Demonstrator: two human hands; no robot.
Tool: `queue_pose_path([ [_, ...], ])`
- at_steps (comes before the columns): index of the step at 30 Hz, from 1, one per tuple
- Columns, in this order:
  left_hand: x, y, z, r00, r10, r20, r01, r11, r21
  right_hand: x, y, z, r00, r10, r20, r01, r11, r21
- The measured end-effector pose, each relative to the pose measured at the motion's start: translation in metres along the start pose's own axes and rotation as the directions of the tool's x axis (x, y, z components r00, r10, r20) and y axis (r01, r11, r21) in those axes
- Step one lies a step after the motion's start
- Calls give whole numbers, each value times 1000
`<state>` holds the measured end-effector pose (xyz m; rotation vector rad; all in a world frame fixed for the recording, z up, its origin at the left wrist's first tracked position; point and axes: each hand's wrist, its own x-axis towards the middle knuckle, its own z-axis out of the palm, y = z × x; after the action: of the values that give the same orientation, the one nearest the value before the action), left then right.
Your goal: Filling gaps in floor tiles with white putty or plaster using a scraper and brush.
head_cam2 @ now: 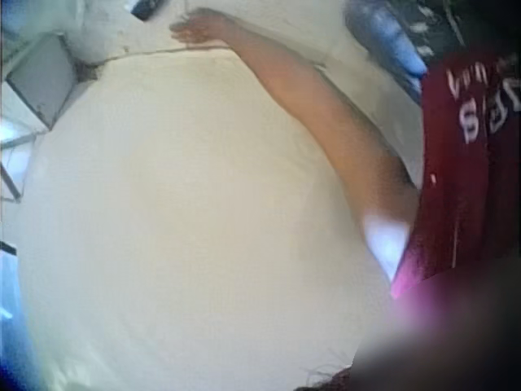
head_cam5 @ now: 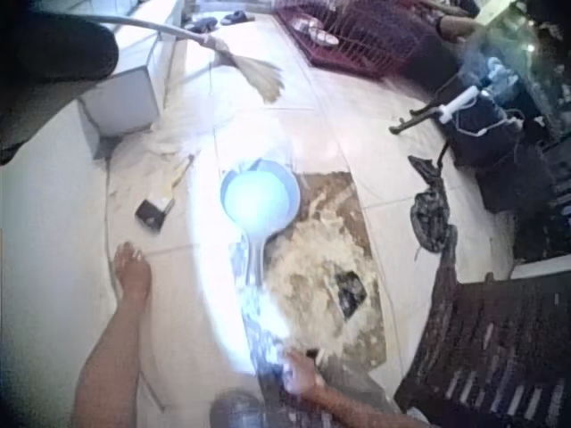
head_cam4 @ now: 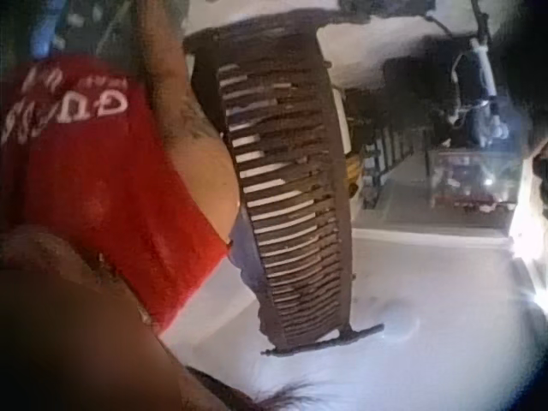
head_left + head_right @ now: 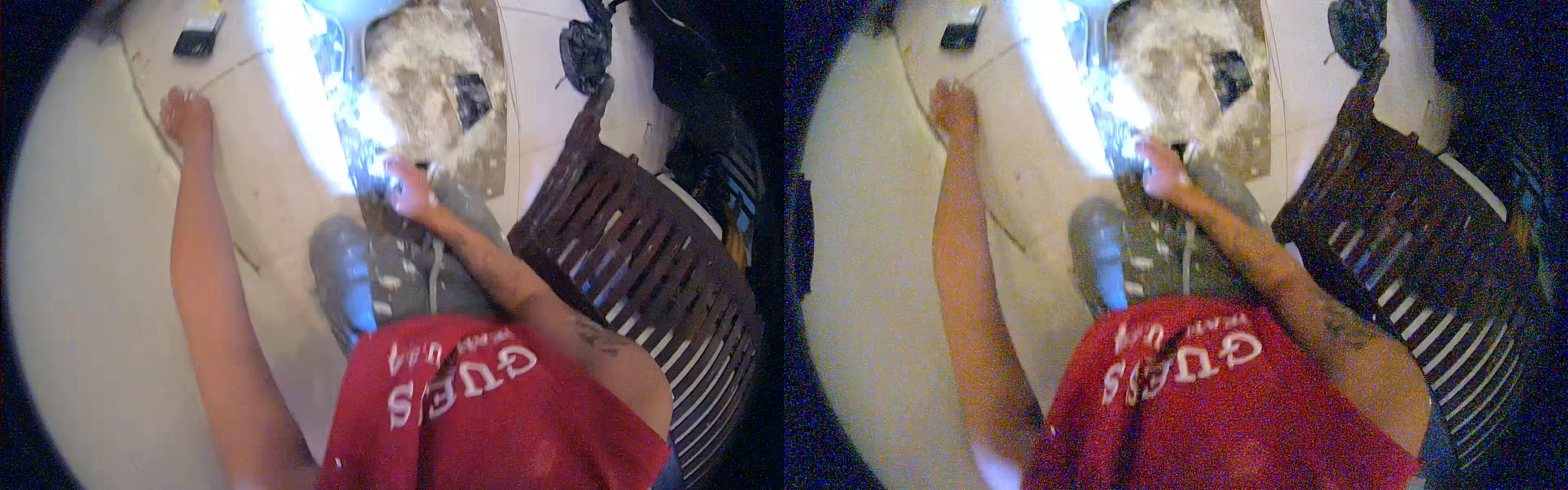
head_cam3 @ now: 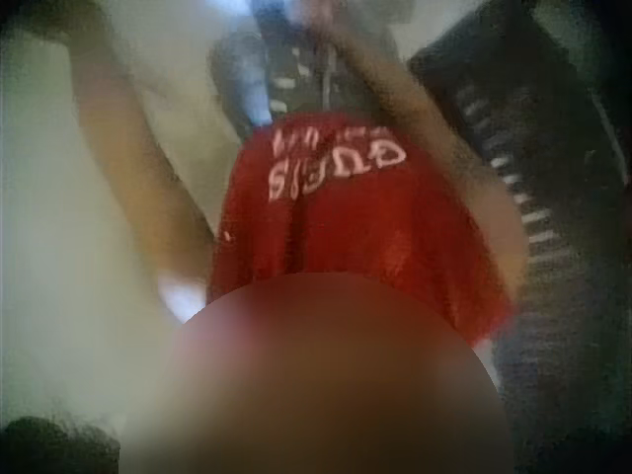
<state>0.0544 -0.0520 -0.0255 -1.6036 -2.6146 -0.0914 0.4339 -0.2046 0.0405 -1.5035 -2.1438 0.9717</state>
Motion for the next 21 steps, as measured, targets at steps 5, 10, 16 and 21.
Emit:
queue_pose_path([
  [5,-96,-52,-59,957,284,-52,-273,949,160,-24,-14,-63,972,1,-235,21,995,94],
  [10,-325,35,-73,918,-79,389,179,957,-227,-127,86,-168,834,309,-456,-350,937,-5],
  [16,-417,-44,-113,470,-84,878,-126,979,161,-161,138,-179,747,627,-220,-627,775,77],
  [21,-442,-22,-181,562,-64,825,-20,996,91,-167,213,-167,846,440,-301,-405,897,176],
])
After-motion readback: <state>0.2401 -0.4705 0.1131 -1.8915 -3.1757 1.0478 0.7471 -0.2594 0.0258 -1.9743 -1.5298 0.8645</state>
